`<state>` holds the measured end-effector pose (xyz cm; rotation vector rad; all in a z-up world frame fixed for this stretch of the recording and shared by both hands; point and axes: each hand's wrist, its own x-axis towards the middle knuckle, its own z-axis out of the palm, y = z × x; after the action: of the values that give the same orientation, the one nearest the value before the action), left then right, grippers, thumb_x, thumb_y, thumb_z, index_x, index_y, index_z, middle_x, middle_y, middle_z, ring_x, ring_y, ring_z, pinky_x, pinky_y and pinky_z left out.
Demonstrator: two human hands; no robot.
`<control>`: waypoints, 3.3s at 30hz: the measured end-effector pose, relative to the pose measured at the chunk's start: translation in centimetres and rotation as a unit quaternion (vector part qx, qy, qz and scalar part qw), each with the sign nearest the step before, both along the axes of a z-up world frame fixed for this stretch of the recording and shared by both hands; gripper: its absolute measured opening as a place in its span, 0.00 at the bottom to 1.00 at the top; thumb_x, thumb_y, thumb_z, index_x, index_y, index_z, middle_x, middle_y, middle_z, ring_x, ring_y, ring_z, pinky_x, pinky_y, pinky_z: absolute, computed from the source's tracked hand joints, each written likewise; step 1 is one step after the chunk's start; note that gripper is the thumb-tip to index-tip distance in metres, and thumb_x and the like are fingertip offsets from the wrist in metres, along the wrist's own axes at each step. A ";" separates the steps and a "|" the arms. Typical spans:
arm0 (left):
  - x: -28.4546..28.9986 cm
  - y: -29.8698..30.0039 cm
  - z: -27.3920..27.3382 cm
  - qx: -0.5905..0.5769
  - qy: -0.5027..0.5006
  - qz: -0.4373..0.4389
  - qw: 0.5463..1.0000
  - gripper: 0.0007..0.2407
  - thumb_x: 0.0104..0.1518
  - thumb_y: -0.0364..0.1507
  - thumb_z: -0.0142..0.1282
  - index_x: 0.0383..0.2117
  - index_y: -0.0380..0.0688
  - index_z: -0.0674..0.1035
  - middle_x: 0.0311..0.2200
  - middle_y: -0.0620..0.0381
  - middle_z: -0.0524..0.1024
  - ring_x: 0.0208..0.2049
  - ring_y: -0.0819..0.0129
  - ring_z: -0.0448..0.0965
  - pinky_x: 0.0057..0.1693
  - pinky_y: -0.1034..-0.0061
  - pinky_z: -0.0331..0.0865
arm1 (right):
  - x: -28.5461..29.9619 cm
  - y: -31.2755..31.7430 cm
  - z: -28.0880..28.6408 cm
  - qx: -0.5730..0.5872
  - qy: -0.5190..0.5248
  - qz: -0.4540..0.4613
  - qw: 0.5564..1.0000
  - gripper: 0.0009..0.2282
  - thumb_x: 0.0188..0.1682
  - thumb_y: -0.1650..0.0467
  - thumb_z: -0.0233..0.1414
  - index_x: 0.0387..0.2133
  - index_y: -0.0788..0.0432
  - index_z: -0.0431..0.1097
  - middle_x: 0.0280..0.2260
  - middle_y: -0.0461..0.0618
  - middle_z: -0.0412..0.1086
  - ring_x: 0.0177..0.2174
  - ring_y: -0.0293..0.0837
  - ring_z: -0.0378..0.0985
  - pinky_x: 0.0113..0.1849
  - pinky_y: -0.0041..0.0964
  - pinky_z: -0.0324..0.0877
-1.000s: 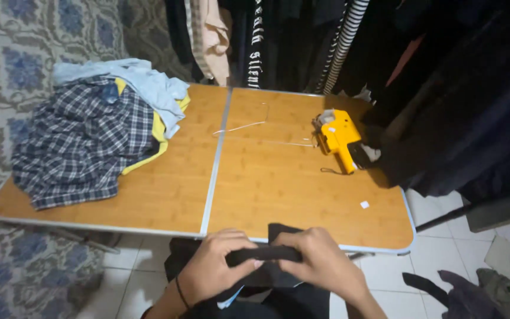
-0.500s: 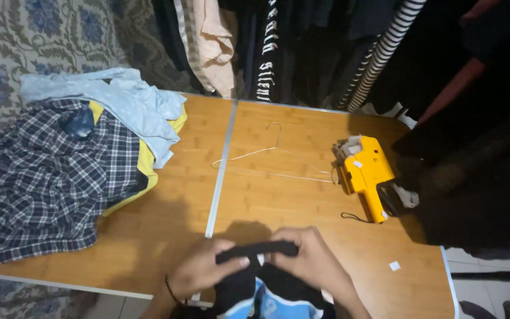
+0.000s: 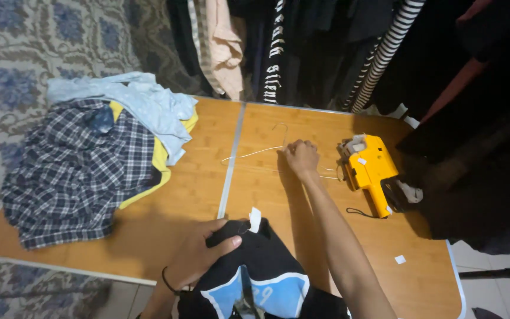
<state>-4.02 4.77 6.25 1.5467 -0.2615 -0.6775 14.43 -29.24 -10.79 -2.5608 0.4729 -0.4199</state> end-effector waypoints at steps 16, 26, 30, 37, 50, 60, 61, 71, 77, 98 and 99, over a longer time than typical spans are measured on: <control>2.5 1.4 -2.6 -0.033 -0.040 -0.010 0.999 0.10 0.57 0.27 0.60 0.41 0.35 0.83 0.34 0.58 0.84 0.36 0.76 0.82 0.44 0.80 0.75 | 5.7 2.9 -7.8 -0.036 0.007 -0.066 0.997 0.12 0.55 0.64 0.50 0.38 0.59 0.77 0.45 0.59 0.74 0.47 0.59 0.76 0.48 0.54 0.68; 2.1 1.4 -2.6 -0.098 -0.009 -0.002 0.995 0.10 0.59 0.26 0.58 0.42 0.31 0.83 0.36 0.56 0.84 0.37 0.75 0.81 0.46 0.79 0.73 | 4.7 4.1 -7.8 -0.120 0.002 -0.114 0.986 0.09 0.50 0.69 0.51 0.38 0.61 0.74 0.41 0.57 0.73 0.43 0.56 0.76 0.44 0.52 0.69; 1.1 1.8 -2.8 -0.094 -0.010 0.006 0.996 0.10 0.58 0.26 0.58 0.42 0.33 0.82 0.36 0.57 0.84 0.37 0.75 0.82 0.46 0.80 0.74 | 3.7 2.8 -8.1 -0.166 0.034 -0.145 0.975 0.10 0.47 0.69 0.52 0.39 0.61 0.73 0.39 0.55 0.74 0.40 0.53 0.78 0.38 0.45 0.73; -0.1 2.6 -3.1 -0.096 -0.007 0.012 0.995 0.10 0.59 0.25 0.59 0.42 0.31 0.83 0.35 0.56 0.84 0.37 0.75 0.81 0.45 0.79 0.73 | 2.5 1.8 -7.6 -0.223 0.039 -0.095 0.969 0.07 0.53 0.69 0.51 0.35 0.60 0.75 0.37 0.53 0.76 0.39 0.50 0.81 0.36 0.44 0.76; 0.8 1.6 -2.7 -0.087 -0.060 -0.032 0.994 0.09 0.58 0.25 0.60 0.40 0.31 0.84 0.34 0.58 0.84 0.36 0.77 0.81 0.45 0.80 0.73 | -1.3 -0.5 0.6 0.180 -0.173 0.031 0.968 0.14 0.59 0.63 0.47 0.40 0.65 0.71 0.34 0.64 0.75 0.35 0.62 0.78 0.36 0.52 0.69; -1.9 0.7 1.4 -0.084 -0.141 -0.129 0.978 0.11 0.58 0.25 0.60 0.43 0.31 0.83 0.37 0.59 0.84 0.39 0.78 0.80 0.48 0.81 0.72 | -15.2 1.8 17.2 0.213 -0.379 0.114 0.893 0.14 0.65 0.64 0.46 0.41 0.63 0.71 0.27 0.46 0.65 0.26 0.36 0.66 0.29 0.34 0.61; -2.2 0.6 2.0 -0.081 -0.150 -0.150 0.974 0.11 0.57 0.25 0.60 0.44 0.31 0.83 0.38 0.60 0.83 0.40 0.79 0.79 0.48 0.82 0.72 | -16.8 2.3 18.7 0.340 -0.347 0.074 0.871 0.12 0.62 0.64 0.47 0.38 0.61 0.71 0.21 0.43 0.56 0.19 0.34 0.56 0.22 0.32 0.53; -3.7 -0.1 6.6 -0.028 -0.180 -0.195 0.964 0.15 0.51 0.21 0.61 0.47 0.34 0.82 0.36 0.61 0.83 0.36 0.82 0.78 0.44 0.84 0.72 | -26.7 3.6 27.5 0.665 -0.340 0.221 0.627 0.08 0.59 0.65 0.45 0.44 0.53 0.69 0.23 0.37 0.55 0.19 0.30 0.49 0.20 0.26 0.45; -2.0 0.7 5.5 -0.079 -0.125 -0.162 0.976 0.16 0.49 0.17 0.56 0.47 0.29 0.82 0.35 0.59 0.82 0.35 0.79 0.79 0.43 0.83 0.72 | -27.5 2.8 25.5 0.709 -0.328 0.241 0.577 0.11 0.61 0.61 0.47 0.48 0.53 0.67 0.26 0.39 0.58 0.22 0.31 0.52 0.24 0.25 0.50; -1.4 2.4 3.7 -0.107 -0.121 -0.148 0.976 0.16 0.51 0.17 0.56 0.49 0.29 0.81 0.36 0.59 0.81 0.36 0.78 0.78 0.44 0.83 0.72 | -28.2 -0.7 26.4 0.346 -0.366 0.222 0.835 0.16 0.66 0.60 0.41 0.29 0.56 0.59 0.21 0.41 0.55 0.21 0.36 0.53 0.24 0.31 0.49; -1.7 2.3 4.5 -0.088 -0.122 -0.145 0.978 0.16 0.51 0.18 0.57 0.47 0.29 0.81 0.36 0.59 0.82 0.36 0.77 0.79 0.44 0.82 0.72 | -27.4 -0.4 27.1 0.462 -0.347 0.218 0.787 0.16 0.65 0.60 0.42 0.28 0.53 0.57 0.19 0.39 0.51 0.18 0.34 0.49 0.22 0.30 0.46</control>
<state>-5.74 7.07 10.71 1.4327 -0.7248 -0.6687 -12.97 -29.66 16.27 -1.3441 -0.1844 -0.6906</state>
